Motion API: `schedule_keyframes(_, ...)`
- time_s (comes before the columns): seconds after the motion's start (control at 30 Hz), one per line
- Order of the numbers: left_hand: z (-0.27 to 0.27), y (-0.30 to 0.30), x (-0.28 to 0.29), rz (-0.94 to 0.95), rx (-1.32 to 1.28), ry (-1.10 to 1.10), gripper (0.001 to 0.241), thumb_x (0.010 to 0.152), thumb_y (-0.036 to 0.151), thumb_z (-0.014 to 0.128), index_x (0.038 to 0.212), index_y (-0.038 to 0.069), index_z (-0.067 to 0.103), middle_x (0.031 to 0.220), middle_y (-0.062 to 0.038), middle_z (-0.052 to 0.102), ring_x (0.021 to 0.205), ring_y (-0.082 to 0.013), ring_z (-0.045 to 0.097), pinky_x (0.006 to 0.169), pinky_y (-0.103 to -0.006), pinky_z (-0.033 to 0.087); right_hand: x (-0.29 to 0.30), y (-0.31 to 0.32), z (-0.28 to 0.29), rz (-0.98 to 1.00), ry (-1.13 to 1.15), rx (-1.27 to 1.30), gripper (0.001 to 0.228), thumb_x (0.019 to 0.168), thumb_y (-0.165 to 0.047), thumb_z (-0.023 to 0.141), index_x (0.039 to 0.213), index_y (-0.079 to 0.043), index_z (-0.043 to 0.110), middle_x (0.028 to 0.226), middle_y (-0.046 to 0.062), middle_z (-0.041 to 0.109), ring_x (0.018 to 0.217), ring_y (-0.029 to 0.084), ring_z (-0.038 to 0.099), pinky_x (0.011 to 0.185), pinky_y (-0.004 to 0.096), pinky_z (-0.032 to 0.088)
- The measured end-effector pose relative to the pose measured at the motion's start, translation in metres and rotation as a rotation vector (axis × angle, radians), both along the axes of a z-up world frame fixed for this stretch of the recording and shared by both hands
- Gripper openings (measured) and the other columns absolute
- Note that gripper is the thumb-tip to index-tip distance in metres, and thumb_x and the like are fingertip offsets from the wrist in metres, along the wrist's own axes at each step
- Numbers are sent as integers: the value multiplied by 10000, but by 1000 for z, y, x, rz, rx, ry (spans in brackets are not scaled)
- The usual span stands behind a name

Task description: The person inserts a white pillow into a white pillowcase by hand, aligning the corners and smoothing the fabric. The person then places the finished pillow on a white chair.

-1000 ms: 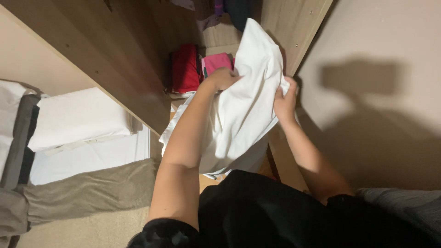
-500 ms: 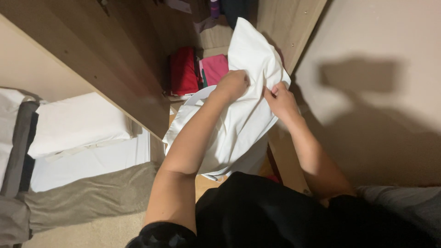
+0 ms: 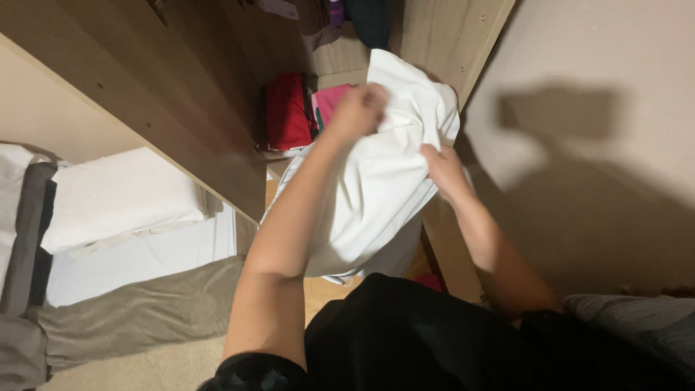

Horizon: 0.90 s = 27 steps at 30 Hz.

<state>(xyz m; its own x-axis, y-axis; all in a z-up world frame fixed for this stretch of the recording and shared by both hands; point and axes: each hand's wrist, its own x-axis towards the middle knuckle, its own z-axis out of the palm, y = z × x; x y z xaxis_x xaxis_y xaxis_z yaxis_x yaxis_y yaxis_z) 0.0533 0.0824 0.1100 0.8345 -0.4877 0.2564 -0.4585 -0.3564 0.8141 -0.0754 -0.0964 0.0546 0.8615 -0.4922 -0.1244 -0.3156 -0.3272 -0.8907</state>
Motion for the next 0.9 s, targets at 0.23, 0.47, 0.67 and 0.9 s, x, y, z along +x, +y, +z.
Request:
schedule_keyframes(0.23,-107,33,93,-165,639,26,320,866,237,654,1107,75,787,1090,-240,755,1122,-454,683,1009,-491,523,5,-20,-30,-85,-397,719,127,800,-134,692,842,-22,649,684,26,535,595,155,585,564,267,483)
schedule_keyframes(0.47,-104,14,80,-173,359,95,370,868,493,768,1144,246,780,1140,-160,746,1133,-365,686,1003,-443,532,5,-29,-47,-137,-393,931,351,793,-176,689,1099,-11,643,971,86,701,894,232,737,827,374,615)
schedule_keyframes(0.67,-85,25,64,-106,-102,502,327,969,324,679,1231,131,715,1040,-122,749,933,-275,731,800,-411,621,-22,-1,18,-217,-561,1282,666,653,-84,639,1299,57,567,1193,190,662,1127,376,668,1051,507,523)
schedule_keyframes(0.9,-90,26,57,-224,240,619,529,804,293,800,1270,61,705,975,-184,735,614,-243,666,367,-302,572,-36,24,20,-225,-430,1404,757,997,-592,407,1547,-71,412,1574,227,448,1452,389,435,1247,529,322)
